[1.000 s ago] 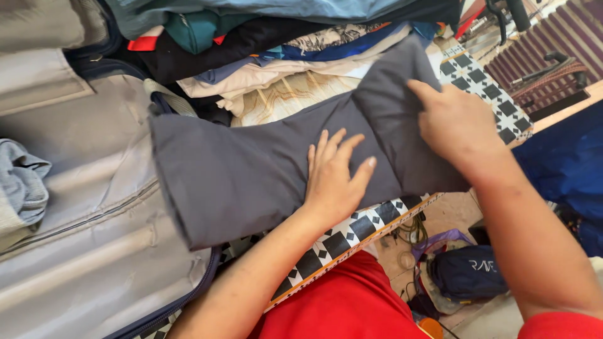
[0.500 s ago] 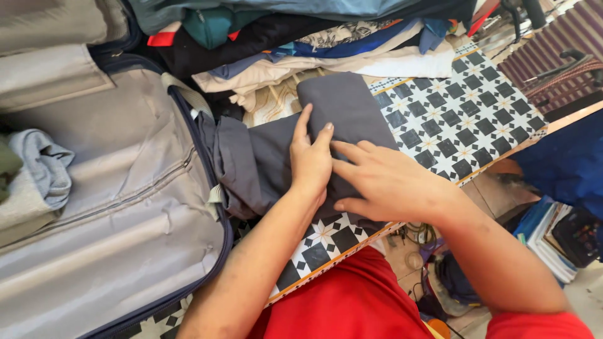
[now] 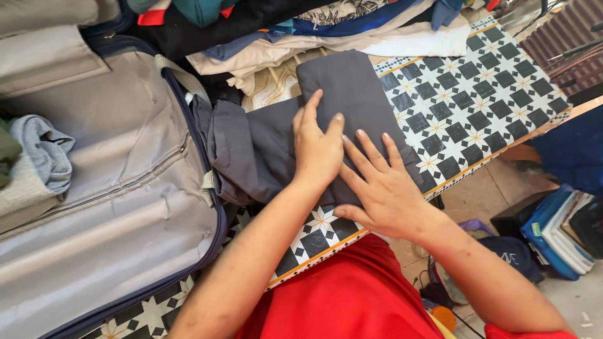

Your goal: The person folds grey and blue garments and packs them into a suitcase.

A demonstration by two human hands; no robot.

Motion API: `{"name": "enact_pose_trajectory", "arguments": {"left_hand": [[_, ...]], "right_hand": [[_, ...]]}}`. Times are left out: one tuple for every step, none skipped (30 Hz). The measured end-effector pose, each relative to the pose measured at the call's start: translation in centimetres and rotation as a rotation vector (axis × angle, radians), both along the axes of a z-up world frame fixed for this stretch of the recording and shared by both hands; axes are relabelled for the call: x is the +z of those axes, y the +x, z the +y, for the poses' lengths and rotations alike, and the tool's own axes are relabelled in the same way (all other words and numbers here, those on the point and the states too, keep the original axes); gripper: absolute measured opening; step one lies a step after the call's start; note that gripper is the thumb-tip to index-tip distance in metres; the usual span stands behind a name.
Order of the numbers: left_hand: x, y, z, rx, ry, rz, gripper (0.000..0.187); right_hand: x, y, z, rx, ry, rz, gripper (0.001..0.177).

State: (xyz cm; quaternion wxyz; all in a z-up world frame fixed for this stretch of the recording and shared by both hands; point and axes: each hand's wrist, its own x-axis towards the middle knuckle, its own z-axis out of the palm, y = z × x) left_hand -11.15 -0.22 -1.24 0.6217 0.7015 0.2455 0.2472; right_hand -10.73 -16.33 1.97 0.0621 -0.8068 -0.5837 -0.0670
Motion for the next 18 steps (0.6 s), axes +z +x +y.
{"name": "enact_pose_trajectory", "arguments": {"left_hand": [[0.2, -0.5, -0.4, 0.004, 0.079, -0.042, 0.057], [0.5, -1.1, -0.7, 0.006, 0.157, -0.083, 0.057], [0.9, -1.6, -0.9, 0.020, 0.316, -0.127, 0.056], [1.4, -2.1, -0.9, 0.033, 0.474, -0.171, 0.054], [1.8, -2.7, -1.0, 0.044, 0.629, -0.207, 0.053], [2.3, -3.2, -0.9, -0.065, 0.618, -0.166, 0.048], [2.9, -3.5, -0.8, -0.175, 0.608, -0.132, 0.042], [3.5, -3.8, -0.7, -0.285, 0.598, -0.099, 0.037], [4.0, -4.0, -0.7, -0.378, 0.622, -0.077, 0.038], [4.6, -4.4, -0.7, -0.471, 0.645, -0.054, 0.039], [5.0, -4.7, -0.7, -0.560, 0.666, -0.030, 0.040], [5.4, -5.1, -0.8, -0.609, 0.751, -0.006, 0.044], [5.7, -5.4, -0.7, -0.655, 0.843, 0.017, 0.048], [6.0, -5.7, -0.7, -0.701, 0.935, 0.041, 0.051], [6.2, -6.1, -0.6, -0.691, 0.960, -0.007, 0.057], [6.3, -6.7, -0.4, -0.682, 0.985, -0.056, 0.063], [6.2, -7.0, -0.4, -0.675, 1.009, -0.105, 0.068], [6.1, -7.1, -0.5, -0.667, 1.020, -0.105, 0.067]], "right_hand": [[0.4, 0.3, -0.5, 0.028, 0.036, 0.083, 0.073], [1.1, 0.9, -1.2, 0.057, 0.072, 0.165, 0.069], [1.9, 1.5, -1.9, 0.086, 0.108, 0.245, 0.065], [2.7, 2.1, -2.8, 0.025, 0.123, 0.307, 0.062], [3.7, 2.6, -3.9, -0.036, 0.133, 0.378, 0.060], [4.4, 3.0, -4.7, -0.097, 0.143, 0.448, 0.059], [4.9, 3.5, -5.4, -0.132, 0.121, 0.464, 0.058], [5.3, 3.9, -6.0, -0.167, 0.098, 0.480, 0.056], [5.5, 4.2, -6.4, -0.204, 0.077, 0.494, 0.055], [5.4, 4.4, -6.7, -0.174, 0.077, 0.485, 0.056], [5.2, 4.5, -6.8, -0.140, 0.075, 0.477, 0.056], [5.1, 4.7, -6.9, -0.107, 0.072, 0.469, 0.057], [5.0, 4.8, -6.9, -0.114, 0.071, 0.451, 0.058], [4.9, 4.8, -6.9, -0.120, 0.070, 0.432, 0.058], [4.9, 4.9, -6.7, -0.128, 0.070, 0.413, 0.058], [4.9, 5.0, -6.5, -0.115, 0.085, 0.388, 0.057], [4.8, 5.1, -6.3, -0.106, 0.099, 0.364, 0.056], [4.8, 5.2, -6.1, -0.096, 0.113, 0.339, 0.055]]}}
